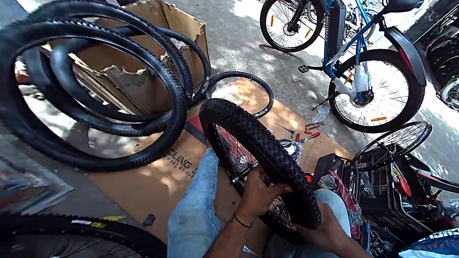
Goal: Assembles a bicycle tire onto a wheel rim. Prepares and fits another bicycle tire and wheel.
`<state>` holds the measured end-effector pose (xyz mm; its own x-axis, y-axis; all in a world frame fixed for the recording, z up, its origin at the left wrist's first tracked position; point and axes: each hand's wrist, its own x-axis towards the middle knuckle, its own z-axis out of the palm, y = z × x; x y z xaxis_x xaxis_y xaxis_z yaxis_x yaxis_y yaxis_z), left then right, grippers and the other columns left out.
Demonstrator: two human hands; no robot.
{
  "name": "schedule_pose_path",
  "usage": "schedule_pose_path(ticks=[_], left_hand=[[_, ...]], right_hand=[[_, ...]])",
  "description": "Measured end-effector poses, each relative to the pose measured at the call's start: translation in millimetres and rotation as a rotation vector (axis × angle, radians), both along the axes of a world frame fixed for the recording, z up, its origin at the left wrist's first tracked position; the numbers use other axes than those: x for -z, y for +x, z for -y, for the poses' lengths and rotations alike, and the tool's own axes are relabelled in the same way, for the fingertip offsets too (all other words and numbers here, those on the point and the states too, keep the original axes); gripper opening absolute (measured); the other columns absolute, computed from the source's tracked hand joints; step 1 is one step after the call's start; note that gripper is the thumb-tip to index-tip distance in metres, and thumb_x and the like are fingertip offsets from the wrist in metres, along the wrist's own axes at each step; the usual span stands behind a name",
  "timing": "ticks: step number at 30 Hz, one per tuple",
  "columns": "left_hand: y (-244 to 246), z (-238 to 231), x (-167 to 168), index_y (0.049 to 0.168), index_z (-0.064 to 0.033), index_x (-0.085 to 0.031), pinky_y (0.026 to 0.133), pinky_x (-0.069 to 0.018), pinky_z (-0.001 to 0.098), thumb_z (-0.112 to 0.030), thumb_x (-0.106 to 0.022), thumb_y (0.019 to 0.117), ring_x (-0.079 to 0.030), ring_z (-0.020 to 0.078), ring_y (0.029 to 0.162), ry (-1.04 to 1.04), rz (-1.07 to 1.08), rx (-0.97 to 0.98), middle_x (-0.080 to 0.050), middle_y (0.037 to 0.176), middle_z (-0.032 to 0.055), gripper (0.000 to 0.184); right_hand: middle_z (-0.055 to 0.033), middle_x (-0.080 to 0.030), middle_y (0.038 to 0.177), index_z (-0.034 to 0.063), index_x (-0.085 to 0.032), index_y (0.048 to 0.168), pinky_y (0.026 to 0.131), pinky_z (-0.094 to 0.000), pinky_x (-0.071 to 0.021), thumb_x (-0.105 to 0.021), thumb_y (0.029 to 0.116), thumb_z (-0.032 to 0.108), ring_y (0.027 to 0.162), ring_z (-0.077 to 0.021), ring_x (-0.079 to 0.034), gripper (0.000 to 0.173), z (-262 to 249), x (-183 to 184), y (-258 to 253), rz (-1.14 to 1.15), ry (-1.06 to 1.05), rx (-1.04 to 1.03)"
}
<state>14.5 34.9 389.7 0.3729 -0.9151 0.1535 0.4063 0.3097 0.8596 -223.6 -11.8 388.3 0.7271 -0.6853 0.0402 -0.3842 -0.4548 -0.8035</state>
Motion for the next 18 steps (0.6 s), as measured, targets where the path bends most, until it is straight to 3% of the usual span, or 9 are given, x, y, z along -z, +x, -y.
schedule_pose_path(ticks=[3,8,12,14,16,18], left_hand=[[-7.0,-2.4,-9.5,0.12,-0.0026,-0.063,0.081,-0.0645,0.0355,-0.007,-0.088,0.0738,-0.075,0.0225,0.087,0.089,0.027,-0.099,-0.075,0.096,0.0128,0.053],[0.5,-9.0,-4.9,0.12,-0.0008,-0.062,0.078,-0.0645,0.0336,-0.018,-0.088,0.0754,-0.075,0.0223,0.084,0.09,0.046,-0.138,-0.076,0.094,0.0126,0.054],[10.0,-33.3,13.0,0.126,-0.0001,-0.058,0.09,-0.0632,0.0371,-0.038,-0.087,0.0803,-0.074,0.0225,0.097,-0.016,0.155,-0.094,-0.075,0.105,0.0104,0.066],[8.8,-42.1,20.8,0.128,-0.0048,-0.06,0.093,-0.0623,0.0366,-0.047,-0.088,0.0763,-0.073,0.0193,0.102,0.009,0.321,-0.318,-0.075,0.109,0.0054,0.072],[16.6,-41.7,29.1,0.135,-0.0211,-0.053,0.103,-0.0548,0.0385,-0.057,-0.089,0.0711,-0.064,0.0165,0.118,0.003,0.557,-0.673,-0.067,0.126,-0.0025,0.081],[47.8,-28.0,30.1,0.154,-0.0347,-0.031,0.122,-0.0306,0.0487,-0.077,-0.072,0.0734,-0.033,0.0224,0.149,-0.108,0.88,-0.819,-0.035,0.161,-0.0029,0.1]], right_hand=[[0.0031,-0.075,0.109,0.006,-0.064,0.124,0.095,-0.0254,-0.0596,-0.092,0.0749,0.034,0.104,-0.0004,-0.07,0.063,4.4,-9.3,5.4,-0.002,0.1,-0.051],[0.0005,-0.075,0.106,0.0034,-0.062,0.125,0.092,-0.0266,-0.0603,-0.093,0.0692,0.034,0.1,-0.0024,-0.071,0.071,-20.4,-11.4,21.2,-0.037,0.076,0.107],[-0.0033,-0.076,0.102,0.0027,-0.067,0.119,0.09,-0.0307,-0.0615,-0.092,0.0722,0.033,0.097,-0.0058,-0.072,0.061,-28.9,-5.8,17.6,-0.036,0.017,0.095],[-0.0033,-0.076,0.104,0.0031,-0.067,0.119,0.091,-0.0307,-0.0612,-0.092,0.0732,0.032,0.098,-0.0058,-0.072,0.059,-24.1,-4.0,16.0,-0.027,0.008,0.075],[-0.0019,-0.077,0.104,0.0035,-0.067,0.119,0.091,-0.0292,-0.0613,-0.092,0.0735,0.033,0.099,-0.004,-0.072,0.059,-17.6,-3.7,14.4,-0.026,0.008,0.048],[-0.0037,-0.077,0.101,0.0034,-0.068,0.116,0.089,-0.0313,-0.062,-0.091,0.0749,0.034,0.096,-0.0057,-0.073,0.056,-16.2,-4.8,14.6,-0.034,0.013,0.003]])
